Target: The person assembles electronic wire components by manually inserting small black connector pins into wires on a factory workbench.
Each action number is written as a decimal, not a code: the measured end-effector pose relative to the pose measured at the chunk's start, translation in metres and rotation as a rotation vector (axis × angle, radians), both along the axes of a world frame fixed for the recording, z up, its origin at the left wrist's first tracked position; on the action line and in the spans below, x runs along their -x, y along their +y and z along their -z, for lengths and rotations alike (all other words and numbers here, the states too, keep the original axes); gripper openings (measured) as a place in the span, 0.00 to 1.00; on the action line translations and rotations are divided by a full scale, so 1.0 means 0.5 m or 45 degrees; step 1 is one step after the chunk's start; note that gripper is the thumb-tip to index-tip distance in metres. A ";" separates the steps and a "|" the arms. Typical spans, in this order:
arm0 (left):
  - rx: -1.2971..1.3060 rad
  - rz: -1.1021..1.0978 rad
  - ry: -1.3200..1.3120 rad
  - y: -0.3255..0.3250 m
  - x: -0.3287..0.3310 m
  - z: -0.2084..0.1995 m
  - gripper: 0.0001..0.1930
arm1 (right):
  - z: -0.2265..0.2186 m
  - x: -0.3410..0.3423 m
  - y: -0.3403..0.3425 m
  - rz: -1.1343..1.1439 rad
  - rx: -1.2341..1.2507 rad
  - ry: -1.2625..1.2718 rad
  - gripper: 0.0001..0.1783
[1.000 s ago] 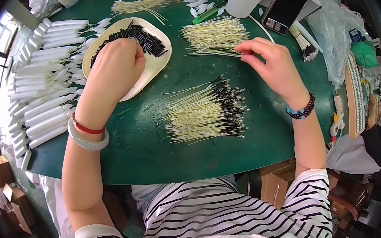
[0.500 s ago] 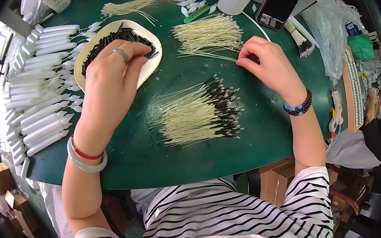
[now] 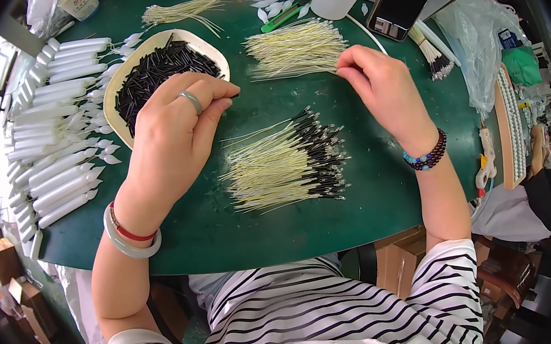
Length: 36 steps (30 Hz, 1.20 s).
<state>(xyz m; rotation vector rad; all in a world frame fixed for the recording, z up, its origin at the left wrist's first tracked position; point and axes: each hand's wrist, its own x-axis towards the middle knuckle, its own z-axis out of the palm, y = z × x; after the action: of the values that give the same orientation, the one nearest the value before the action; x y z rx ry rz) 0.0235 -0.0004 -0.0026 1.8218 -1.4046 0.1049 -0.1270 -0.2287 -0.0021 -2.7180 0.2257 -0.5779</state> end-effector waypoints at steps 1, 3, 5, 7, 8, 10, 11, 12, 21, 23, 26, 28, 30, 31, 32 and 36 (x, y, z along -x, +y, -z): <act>0.004 0.007 -0.004 0.000 -0.001 0.003 0.05 | 0.002 -0.001 0.001 -0.001 -0.001 0.001 0.06; 0.008 0.015 -0.009 0.000 -0.001 0.005 0.05 | 0.006 -0.002 0.003 -0.009 -0.253 0.005 0.07; 0.009 0.019 -0.029 0.002 -0.001 0.005 0.05 | 0.001 0.001 -0.003 0.015 -0.387 0.012 0.08; 0.008 0.019 -0.040 0.000 0.000 0.005 0.05 | -0.008 0.006 -0.021 0.057 -0.573 0.052 0.08; 0.007 0.017 -0.052 -0.002 0.001 0.006 0.04 | -0.012 0.010 -0.030 0.059 -0.573 0.053 0.08; 0.035 0.034 -0.101 -0.002 0.000 0.002 0.05 | -0.023 0.012 -0.036 0.030 -0.576 0.072 0.07; 0.063 0.053 -0.148 -0.004 0.000 0.000 0.05 | -0.028 0.012 -0.034 0.028 -0.575 0.070 0.07; 0.063 0.052 -0.148 -0.008 0.003 -0.002 0.05 | -0.031 0.014 -0.030 -0.030 -0.556 0.024 0.07; -0.123 0.208 -0.073 -0.011 0.028 0.005 0.08 | -0.044 0.012 0.024 -0.199 -0.496 -0.084 0.09; -0.111 0.198 -0.114 -0.007 0.028 0.003 0.09 | -0.044 0.012 0.022 -0.213 -0.462 -0.080 0.11; -0.098 0.213 -0.239 -0.011 0.033 0.005 0.10 | -0.046 0.006 0.035 -0.282 -0.145 -0.052 0.18; -0.108 0.231 -0.323 -0.014 0.044 0.005 0.10 | -0.040 -0.001 0.063 -0.365 0.140 -0.133 0.16; -0.107 0.332 -0.250 -0.018 0.057 -0.001 0.10 | -0.026 -0.005 0.092 -0.508 0.091 -0.126 0.11; -0.075 0.311 -0.222 -0.016 0.062 0.002 0.08 | -0.014 -0.007 0.107 -0.474 -0.012 -0.193 0.07; -0.076 0.318 -0.220 -0.013 0.064 0.000 0.08 | -0.016 -0.005 0.107 -0.467 -0.013 -0.191 0.07; 0.031 0.244 0.218 0.001 0.052 -0.014 0.06 | -0.028 -0.003 0.104 -0.399 -0.143 -0.176 0.06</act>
<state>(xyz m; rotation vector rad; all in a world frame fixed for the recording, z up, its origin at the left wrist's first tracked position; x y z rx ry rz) -0.0027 0.0001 0.0044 1.6264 -1.4401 -0.1288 -0.1253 -0.1768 0.0120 -2.5215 -0.1936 -0.6346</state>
